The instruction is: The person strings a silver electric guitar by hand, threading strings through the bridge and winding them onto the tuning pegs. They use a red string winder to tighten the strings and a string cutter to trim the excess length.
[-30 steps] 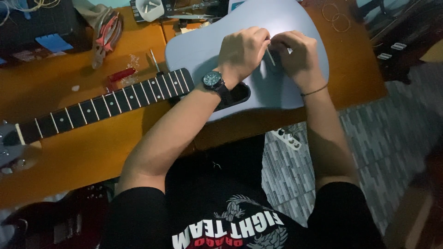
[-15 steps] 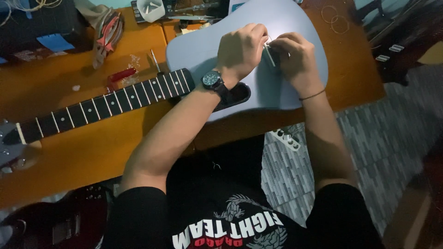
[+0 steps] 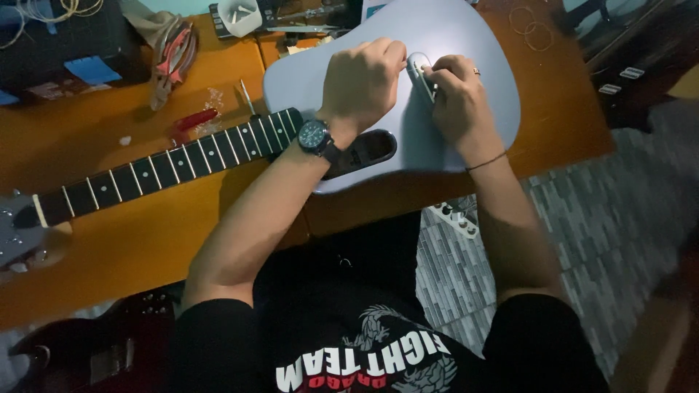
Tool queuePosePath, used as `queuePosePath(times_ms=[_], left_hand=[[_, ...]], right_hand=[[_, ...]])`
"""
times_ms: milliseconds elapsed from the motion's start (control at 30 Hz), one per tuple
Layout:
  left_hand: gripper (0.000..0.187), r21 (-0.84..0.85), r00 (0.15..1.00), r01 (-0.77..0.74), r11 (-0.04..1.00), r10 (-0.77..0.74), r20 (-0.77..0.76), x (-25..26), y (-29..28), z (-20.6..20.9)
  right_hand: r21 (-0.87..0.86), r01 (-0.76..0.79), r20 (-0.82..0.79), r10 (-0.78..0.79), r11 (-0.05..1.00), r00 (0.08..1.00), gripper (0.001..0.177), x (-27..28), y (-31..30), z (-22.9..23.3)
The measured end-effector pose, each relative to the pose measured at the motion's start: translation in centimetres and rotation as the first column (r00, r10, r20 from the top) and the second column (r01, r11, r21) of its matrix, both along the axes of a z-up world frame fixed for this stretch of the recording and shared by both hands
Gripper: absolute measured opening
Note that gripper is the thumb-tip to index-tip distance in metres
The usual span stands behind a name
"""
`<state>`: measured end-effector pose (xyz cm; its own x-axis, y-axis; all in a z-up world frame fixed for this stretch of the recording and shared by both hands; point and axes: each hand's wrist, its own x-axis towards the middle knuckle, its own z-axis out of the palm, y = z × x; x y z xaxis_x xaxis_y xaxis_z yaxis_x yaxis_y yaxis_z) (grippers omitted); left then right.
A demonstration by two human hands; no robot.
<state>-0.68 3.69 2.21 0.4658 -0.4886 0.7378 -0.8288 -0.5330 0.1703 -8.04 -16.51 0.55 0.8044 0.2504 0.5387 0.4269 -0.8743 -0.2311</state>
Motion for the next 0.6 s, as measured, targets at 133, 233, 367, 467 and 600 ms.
queuePosePath(times_ms=[133, 233, 367, 467, 600], left_hand=[[0.018, 0.063, 0.999, 0.001, 0.998, -0.004, 0.05, -0.9, 2.1, 1.2], [0.021, 0.111, 0.999, 0.007, 0.994, -0.012, 0.045, -1.7, 5.1, 3.5], [0.019, 0.295, 0.997, -0.052, 0.954, 0.036, 0.061, -3.2, 10.9, 8.3], [0.013, 0.443, 0.97, -0.21, 0.872, 0.13, 0.204, -4.4, 15.6, 12.9], [0.01, 0.433, 0.928, -0.296, 0.851, 0.15, 0.34, -6.4, 23.0, 17.2]], right_hand=[[-0.043, 0.037, 0.046, -0.035, 0.998, 0.998, 0.019, 0.5, -0.1, -0.8], [-0.038, 0.004, 0.024, -0.003, 0.999, 1.0, 0.018, 0.1, 0.2, 0.3], [-0.123, 0.096, -0.221, -0.122, 0.988, 0.968, 0.02, -1.5, 2.7, 4.1], [-0.202, 0.017, 0.109, 0.005, 0.979, 0.994, 0.007, -0.6, 3.2, 3.3], [0.035, -0.261, 0.112, 0.256, 0.965, 0.96, 0.01, 0.3, 7.4, 5.2]])
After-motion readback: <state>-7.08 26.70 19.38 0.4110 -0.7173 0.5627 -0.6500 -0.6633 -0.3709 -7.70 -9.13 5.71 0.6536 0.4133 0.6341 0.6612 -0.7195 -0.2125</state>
